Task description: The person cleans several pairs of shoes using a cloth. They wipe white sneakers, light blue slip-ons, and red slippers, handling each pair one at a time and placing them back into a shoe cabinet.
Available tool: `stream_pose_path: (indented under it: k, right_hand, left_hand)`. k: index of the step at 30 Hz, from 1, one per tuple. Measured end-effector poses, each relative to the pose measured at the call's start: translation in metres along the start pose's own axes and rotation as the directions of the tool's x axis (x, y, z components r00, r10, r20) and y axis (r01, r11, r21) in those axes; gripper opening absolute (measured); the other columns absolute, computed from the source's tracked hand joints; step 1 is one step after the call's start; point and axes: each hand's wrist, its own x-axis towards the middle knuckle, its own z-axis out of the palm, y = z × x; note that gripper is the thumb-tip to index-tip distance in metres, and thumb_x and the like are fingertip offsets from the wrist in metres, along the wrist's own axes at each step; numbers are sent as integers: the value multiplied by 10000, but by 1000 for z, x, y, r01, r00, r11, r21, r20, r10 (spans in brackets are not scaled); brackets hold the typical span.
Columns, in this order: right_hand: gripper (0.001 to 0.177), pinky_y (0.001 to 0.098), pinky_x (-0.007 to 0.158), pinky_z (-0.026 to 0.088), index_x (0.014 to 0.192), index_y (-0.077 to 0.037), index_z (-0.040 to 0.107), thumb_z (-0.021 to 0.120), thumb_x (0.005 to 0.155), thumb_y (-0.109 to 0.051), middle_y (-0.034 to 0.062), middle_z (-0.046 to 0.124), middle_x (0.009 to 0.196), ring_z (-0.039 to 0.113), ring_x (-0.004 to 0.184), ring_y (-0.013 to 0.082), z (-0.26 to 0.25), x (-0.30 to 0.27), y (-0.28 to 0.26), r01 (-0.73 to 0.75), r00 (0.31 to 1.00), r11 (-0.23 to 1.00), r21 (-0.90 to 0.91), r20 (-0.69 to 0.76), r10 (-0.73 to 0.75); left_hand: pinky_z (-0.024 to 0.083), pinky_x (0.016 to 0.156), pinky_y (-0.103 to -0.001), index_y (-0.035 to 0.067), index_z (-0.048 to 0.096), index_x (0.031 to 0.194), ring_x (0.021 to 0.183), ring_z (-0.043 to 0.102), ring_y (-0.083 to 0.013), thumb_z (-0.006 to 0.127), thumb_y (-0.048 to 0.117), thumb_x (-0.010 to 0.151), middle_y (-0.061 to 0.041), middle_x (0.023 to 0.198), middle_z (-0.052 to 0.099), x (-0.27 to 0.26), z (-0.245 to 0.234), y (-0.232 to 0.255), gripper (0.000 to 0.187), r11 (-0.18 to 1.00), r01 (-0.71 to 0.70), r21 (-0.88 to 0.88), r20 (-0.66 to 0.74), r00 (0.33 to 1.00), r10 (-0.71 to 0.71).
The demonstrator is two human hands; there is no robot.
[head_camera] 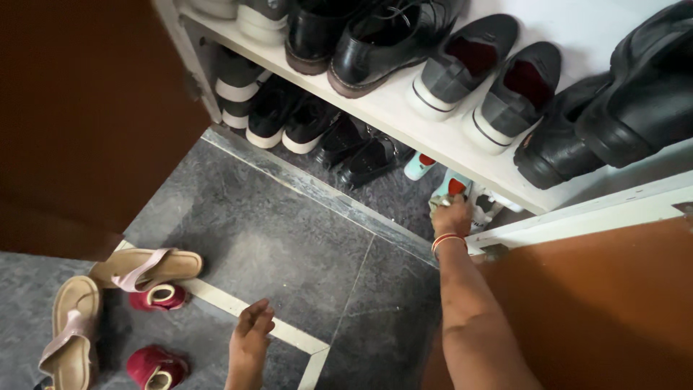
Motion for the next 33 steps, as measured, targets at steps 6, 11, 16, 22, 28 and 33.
stream_pose_path:
  k: [6, 11, 16, 22, 28, 33]
  right_hand:
    - [310, 536, 886, 521, 1139, -121, 707, 710, 855, -245, 203, 661, 1141, 644, 1048, 441, -1, 20, -7, 20, 999, 999, -25, -33, -21]
    - [366, 506, 896, 542, 1241, -128, 661, 709, 897, -245, 174, 688, 1155, 682, 1034, 407, 17, 50, 5, 114, 992, 993, 4, 51, -114]
    - [898, 484, 929, 529, 1661, -291, 272, 700, 878, -193, 179, 655, 1258, 668, 1091, 383, 25, 44, 0, 161, 915, 974, -161, 394, -86]
    - [912, 438, 1010, 485, 1604, -229, 248, 741, 836, -211, 102, 397, 1565, 586, 1237, 361, 40, 33, 4, 199, 906, 971, -130, 403, -131]
    - [644, 491, 1004, 489, 1474, -101, 486, 723, 895, -257, 201, 534, 1368, 591, 1197, 435, 58, 26, 15, 205, 960, 978, 38, 188, -208]
    - [459, 528, 922, 500, 1241, -74, 615, 801, 853, -232, 173, 603, 1268, 618, 1143, 406, 80, -65, -26, 355, 918, 907, 229, 101, -384]
  left_hand:
    - [467, 986, -440, 153, 639, 1362, 1175, 651, -276, 678, 350, 878, -87, 1282, 694, -9, 7, 11, 524, 993, 61, 100, -20, 998, -59]
    - [455, 967, -426, 149, 631, 1364, 1164, 648, -260, 667, 364, 886, -79, 1271, 690, -13, 3, 11, 525, 992, 60, 110, -15, 998, -59]
    - [452, 852, -366, 111, 668, 1341, 987, 606, -241, 703, 293, 893, -108, 1116, 698, 9, -5, -19, 485, 996, 4, 93, -28, 1000, -1]
    - [508, 882, -322, 91, 698, 1276, 968, 667, -206, 706, 269, 892, -93, 1071, 742, 23, -18, -37, 423, 964, -160, 212, -47, 984, 174]
    - [508, 989, -354, 131, 700, 1281, 1117, 697, -234, 697, 341, 900, -123, 1177, 760, 16, -20, -27, 435, 867, -169, 468, -81, 969, 233]
    - [493, 1021, -360, 108, 675, 1285, 1180, 675, -245, 713, 351, 875, -121, 1253, 725, 10, -27, -7, 479, 905, -160, 394, -164, 957, 241]
